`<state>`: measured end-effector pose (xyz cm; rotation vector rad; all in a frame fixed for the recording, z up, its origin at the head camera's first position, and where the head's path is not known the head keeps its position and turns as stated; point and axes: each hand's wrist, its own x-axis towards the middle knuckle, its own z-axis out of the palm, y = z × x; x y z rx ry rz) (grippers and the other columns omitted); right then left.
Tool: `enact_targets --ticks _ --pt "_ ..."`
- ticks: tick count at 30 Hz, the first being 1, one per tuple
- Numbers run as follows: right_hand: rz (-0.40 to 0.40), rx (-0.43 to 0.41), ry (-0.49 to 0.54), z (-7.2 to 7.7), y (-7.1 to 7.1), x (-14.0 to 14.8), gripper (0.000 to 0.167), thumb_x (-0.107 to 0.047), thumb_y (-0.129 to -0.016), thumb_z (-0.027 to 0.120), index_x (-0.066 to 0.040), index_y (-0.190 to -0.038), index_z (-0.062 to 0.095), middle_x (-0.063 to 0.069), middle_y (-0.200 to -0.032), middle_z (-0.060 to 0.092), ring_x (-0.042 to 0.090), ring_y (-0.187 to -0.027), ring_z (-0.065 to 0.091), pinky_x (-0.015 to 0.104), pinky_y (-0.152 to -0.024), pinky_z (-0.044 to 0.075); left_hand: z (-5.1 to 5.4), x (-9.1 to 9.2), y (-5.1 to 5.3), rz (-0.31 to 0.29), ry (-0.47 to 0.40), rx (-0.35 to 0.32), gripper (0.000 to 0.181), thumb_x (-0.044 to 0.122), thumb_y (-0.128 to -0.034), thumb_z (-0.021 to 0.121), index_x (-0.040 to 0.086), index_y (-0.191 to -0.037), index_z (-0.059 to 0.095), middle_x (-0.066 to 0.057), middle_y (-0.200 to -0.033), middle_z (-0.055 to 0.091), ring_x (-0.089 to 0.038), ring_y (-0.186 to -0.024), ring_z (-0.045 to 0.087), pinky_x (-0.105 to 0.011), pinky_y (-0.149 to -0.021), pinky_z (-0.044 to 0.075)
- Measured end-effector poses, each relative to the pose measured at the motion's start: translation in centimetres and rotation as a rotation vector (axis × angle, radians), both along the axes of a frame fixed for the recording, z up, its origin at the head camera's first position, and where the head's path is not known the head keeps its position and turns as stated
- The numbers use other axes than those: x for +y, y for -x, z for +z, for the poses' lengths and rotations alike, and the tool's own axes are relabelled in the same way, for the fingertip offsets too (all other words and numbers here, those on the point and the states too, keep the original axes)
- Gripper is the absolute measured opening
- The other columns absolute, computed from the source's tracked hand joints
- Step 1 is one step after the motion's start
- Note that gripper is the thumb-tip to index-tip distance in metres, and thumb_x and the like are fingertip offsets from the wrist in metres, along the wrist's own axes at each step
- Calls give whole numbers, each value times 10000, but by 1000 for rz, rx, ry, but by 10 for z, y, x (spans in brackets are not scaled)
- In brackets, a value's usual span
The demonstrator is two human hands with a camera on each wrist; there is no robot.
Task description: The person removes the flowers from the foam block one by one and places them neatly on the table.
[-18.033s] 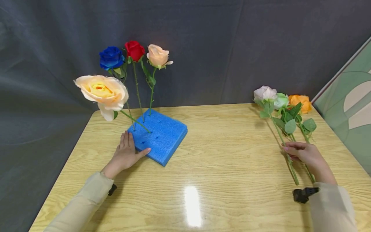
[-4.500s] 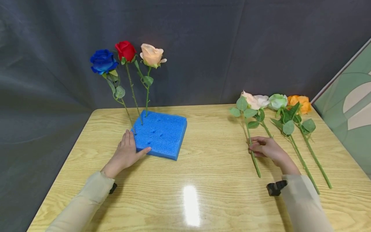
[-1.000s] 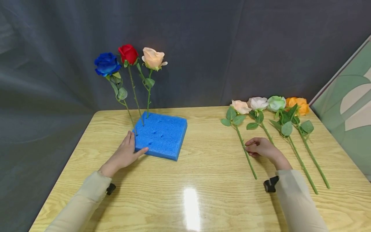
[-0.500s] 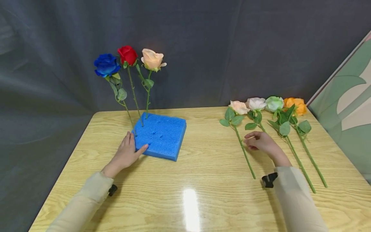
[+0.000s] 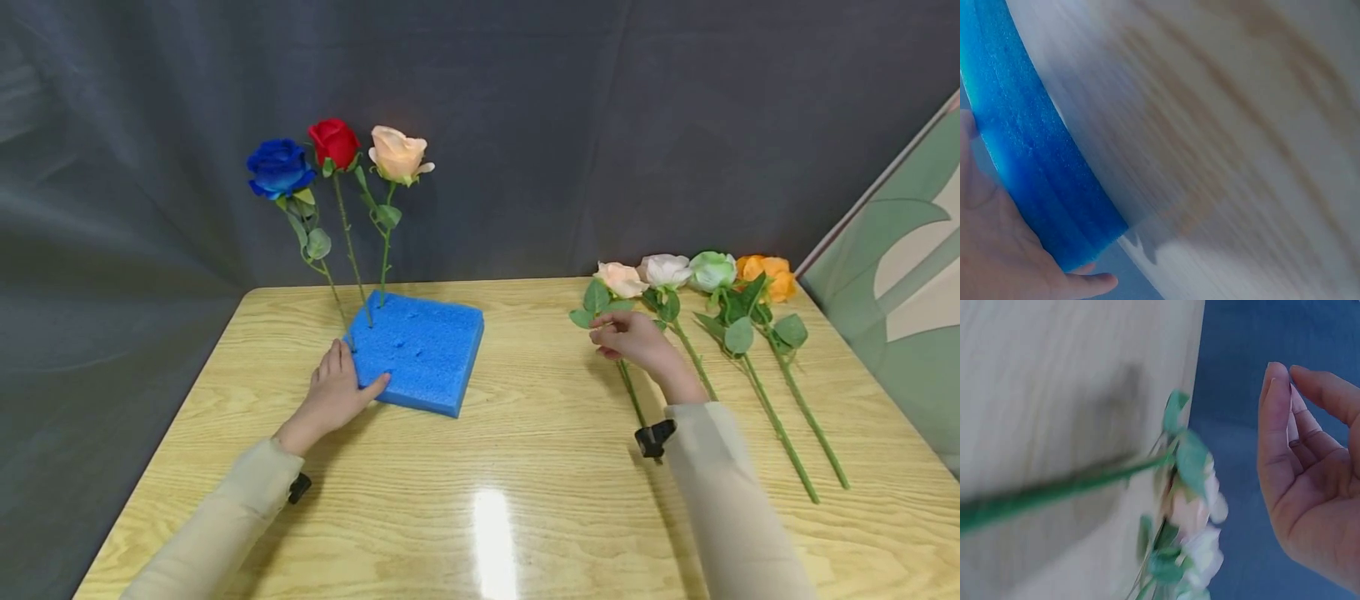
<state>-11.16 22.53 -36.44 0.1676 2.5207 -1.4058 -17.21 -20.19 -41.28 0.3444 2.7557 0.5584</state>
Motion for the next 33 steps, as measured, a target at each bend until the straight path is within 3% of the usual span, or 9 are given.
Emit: enact_targets --ticks 7,11,16,22,28,33 --pt "22 15 35 8 19 -26 436 -213 -997 501 57 -1336 459 42 -1081 624 64 -853 644 330 -863 549 0 -3 4 -20 -30 -4 1052 598 -911 468 -65 -1498 -98 -261 -1582 -113 -450 -1464 -18 -602 -1173 121" --pt "21 24 71 13 26 -36 426 -206 -997 503 43 -1339 458 -39 -1014 616 19 -820 630 273 -837 549 1 -4 6 -38 -40 -8 1056 598 -907 474 -62 -1498 -101 -263 -1582 -110 -452 -1461 -13 -590 -1178 121" --pt "31 45 130 19 34 -46 426 -175 -999 495 70 -1344 443 -10 -1023 614 12 -800 630 183 -764 538 1 -4 9 -53 -50 -9 1062 599 -904 481 -54 -1500 -108 -256 -1583 -117 -448 -1462 -24 -594 -1179 97" --pt "33 62 133 22 42 -56 383 -155 -996 488 48 -1320 480 -52 -971 622 17 -778 630 194 -755 543 4 -5 9 -49 -49 0 1056 597 -905 481 -52 -1502 -100 -255 -1584 -109 -443 -1464 -21 -598 -1176 96" --pt "28 66 156 20 45 -65 375 -145 -993 493 44 -1317 494 -11 -989 633 13 -765 631 196 -749 547 6 9 -7 39 37 43 963 530 -948 424 -114 -1485 -50 -331 -1556 -90 -477 -1457 -41 -607 -1174 97" --pt "11 58 164 17 51 -73 356 -153 -992 497 21 -1302 508 -57 -932 625 34 -774 634 189 -742 542 8 28 -20 146 65 -3 920 526 -977 353 -125 -1476 -65 -349 -1538 -139 -476 -1451 -116 -638 -1163 35"
